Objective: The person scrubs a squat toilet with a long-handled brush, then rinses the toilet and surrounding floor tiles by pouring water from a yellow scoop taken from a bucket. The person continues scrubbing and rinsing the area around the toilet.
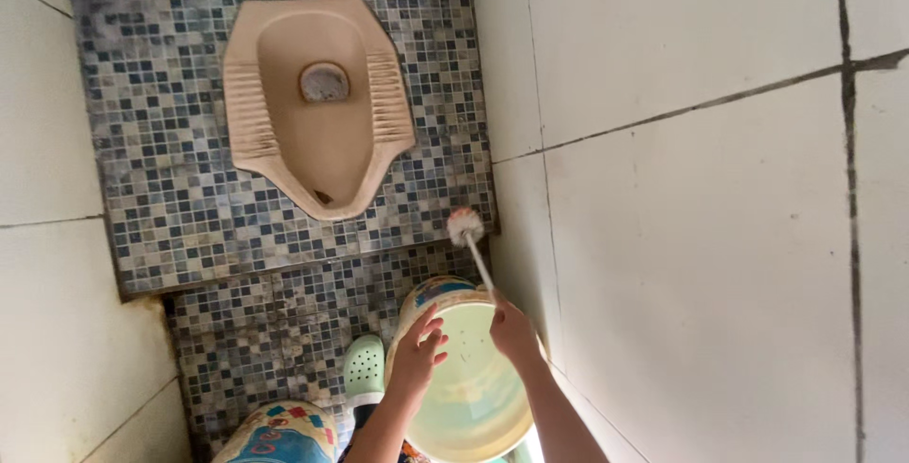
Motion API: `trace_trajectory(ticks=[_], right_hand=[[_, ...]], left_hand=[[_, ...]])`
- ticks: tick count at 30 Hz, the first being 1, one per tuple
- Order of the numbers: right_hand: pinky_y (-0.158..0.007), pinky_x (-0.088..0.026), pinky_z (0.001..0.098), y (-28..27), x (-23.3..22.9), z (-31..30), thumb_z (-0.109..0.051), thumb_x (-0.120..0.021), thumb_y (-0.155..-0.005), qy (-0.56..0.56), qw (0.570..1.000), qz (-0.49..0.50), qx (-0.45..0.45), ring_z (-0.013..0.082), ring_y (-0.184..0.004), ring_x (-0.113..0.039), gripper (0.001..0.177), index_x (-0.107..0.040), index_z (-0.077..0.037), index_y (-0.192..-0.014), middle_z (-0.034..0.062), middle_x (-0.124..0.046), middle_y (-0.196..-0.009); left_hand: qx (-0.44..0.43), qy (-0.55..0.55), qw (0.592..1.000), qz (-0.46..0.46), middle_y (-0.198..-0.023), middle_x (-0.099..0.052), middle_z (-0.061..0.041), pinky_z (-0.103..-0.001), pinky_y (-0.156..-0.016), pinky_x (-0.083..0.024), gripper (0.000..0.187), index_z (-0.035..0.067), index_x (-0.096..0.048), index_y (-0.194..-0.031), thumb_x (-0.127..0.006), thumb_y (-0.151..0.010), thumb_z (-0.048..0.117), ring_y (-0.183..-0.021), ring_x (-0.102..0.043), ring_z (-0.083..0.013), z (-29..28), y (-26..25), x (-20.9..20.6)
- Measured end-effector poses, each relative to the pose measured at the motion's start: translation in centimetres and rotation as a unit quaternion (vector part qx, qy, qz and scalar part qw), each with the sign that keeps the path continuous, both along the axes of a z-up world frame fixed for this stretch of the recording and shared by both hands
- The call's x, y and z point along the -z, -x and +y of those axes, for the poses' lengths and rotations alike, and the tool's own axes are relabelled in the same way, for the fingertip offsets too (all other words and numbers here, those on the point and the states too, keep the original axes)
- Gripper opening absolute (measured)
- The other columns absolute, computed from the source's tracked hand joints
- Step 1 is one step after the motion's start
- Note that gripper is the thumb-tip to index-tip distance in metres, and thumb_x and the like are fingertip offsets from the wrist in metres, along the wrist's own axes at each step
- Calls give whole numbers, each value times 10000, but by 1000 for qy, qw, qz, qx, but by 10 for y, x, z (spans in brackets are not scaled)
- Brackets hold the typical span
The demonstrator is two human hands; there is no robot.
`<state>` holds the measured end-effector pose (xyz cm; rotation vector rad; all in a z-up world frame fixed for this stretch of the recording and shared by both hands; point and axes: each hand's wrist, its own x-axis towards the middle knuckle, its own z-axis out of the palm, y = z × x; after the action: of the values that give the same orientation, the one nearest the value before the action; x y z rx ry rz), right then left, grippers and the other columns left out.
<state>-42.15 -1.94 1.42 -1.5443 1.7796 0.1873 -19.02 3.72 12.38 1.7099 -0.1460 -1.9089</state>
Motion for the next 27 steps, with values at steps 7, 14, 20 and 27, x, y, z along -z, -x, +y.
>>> trace_trajectory(ticks=[7, 14, 20, 27], right_hand=[[-979, -552, 492, -24, 26, -155, -195, -438, -1025, -22, 998, 65, 3, 425, -1117, -666, 501, -508, -208, -1521, 231, -685, -1276], [-1032, -503, 497, 17, -14, -36, -193, -503, -983, -48, 989, 125, -65, 397, -1204, -633, 558, -448, -171, -1538, 230, -627, -1355], [-883, -559, 523, 0, 48, -45, -176, -519, -968, 94, 995, 21, 13, 461, -1027, -681, 499, -557, -176, -1466, 259, -694, -1149], [-716, -581, 430, -97, 89, 28, -233, -547, -990, -53, 966, -181, 179, 298, -856, -690, 287, -646, -16, -1149, 156, -691, -981]], left_hand=[[-1, 30, 999, -13, -1495, -572, -78, -392, -1012, -598, 525, 266, -437, -1538, -514, -1021, 209, -1234, -668, -233, -6, -17, 13], [22, 6, 1000, -12, -1511, -561, -76, -391, -1012, -591, 536, 261, -426, -1556, -502, -1029, 199, -1270, -645, -243, -15, -20, -19], [29, 28, 999, 1, -1539, -533, -62, -372, -1014, -587, 544, 259, -421, -1553, -506, -1021, 182, -1276, -638, -227, -37, 0, -10], [-64, -35, 997, -14, -1489, -559, -117, -405, -1058, -514, 544, 242, -462, -1570, -554, -1035, 264, -1263, -587, -238, -46, 29, 47]])
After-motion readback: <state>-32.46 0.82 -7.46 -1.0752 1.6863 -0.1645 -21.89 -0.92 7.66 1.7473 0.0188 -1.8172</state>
